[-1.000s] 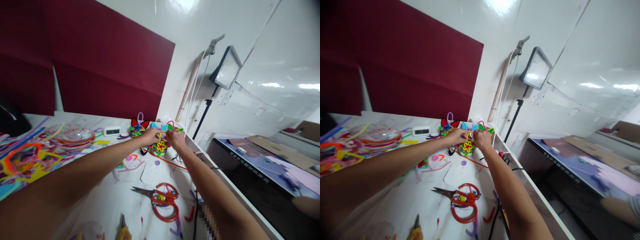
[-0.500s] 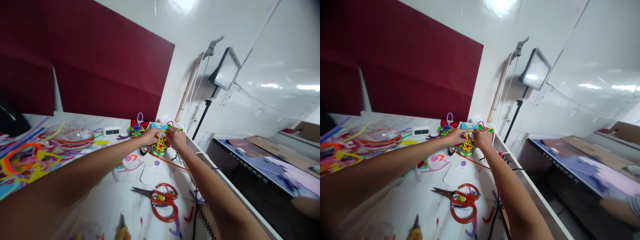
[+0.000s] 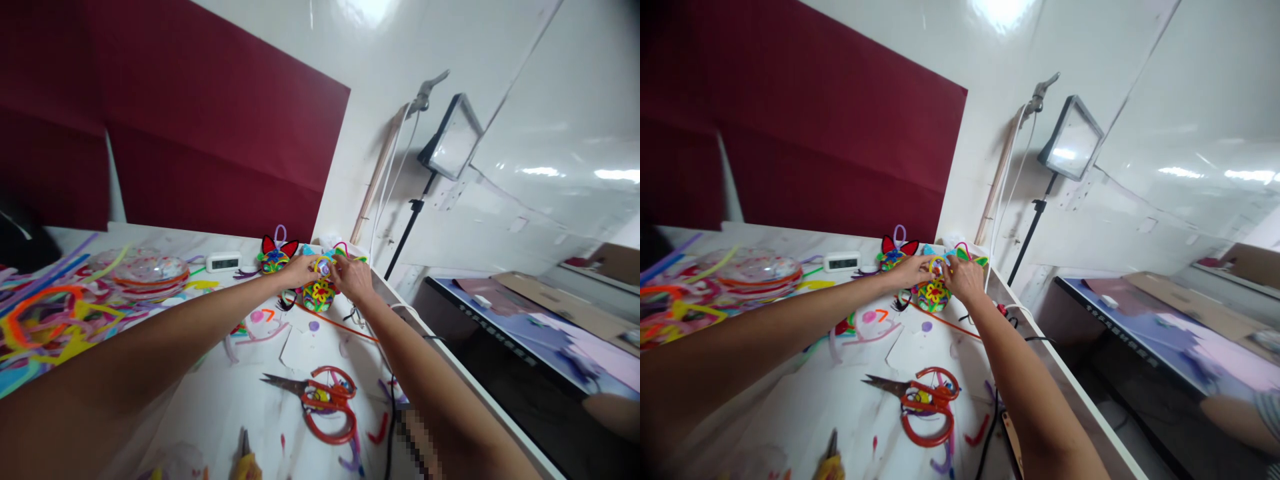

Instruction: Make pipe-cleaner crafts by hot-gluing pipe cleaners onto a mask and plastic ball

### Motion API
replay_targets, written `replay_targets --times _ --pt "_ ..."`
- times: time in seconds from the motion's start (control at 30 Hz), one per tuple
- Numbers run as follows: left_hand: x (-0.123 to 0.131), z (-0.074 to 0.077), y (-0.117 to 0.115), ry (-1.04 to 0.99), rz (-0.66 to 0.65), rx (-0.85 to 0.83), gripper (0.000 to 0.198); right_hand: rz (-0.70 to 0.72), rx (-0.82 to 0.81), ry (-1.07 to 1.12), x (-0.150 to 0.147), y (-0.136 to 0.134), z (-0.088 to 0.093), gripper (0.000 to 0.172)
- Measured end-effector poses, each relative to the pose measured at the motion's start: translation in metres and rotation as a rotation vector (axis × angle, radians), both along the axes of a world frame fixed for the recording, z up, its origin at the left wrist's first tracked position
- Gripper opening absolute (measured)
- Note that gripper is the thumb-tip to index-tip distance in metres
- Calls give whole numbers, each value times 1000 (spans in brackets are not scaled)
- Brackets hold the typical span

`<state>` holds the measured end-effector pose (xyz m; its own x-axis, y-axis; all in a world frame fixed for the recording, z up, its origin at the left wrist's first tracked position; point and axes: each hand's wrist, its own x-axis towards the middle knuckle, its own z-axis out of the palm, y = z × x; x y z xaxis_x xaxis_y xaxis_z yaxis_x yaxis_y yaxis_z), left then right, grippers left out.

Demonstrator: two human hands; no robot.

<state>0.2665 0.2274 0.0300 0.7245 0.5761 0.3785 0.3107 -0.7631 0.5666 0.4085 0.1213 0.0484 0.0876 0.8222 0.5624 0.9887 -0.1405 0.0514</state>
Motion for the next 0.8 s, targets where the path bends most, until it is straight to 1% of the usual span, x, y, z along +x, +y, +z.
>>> replay_targets --times 0.2,0.4,0.53,0.67,0.8 --pt "-1 3 -3 -18 41 -19 46 -19 35 13 3 -1 1 43" --pt "-1 8 -3 -41 103 -53 34 -32 68 30 4 -7 8 44" --pt "-4 12 -5 -56 131 -57 33 -29 98 44 4 -12 14 43" --pt "-13 22 -11 -62 166 -37 35 -34 131 64 5 -20 21 45" --pt "-29 38 -17 -81 231 2 38 -23 168 93 5 -31 32 45"
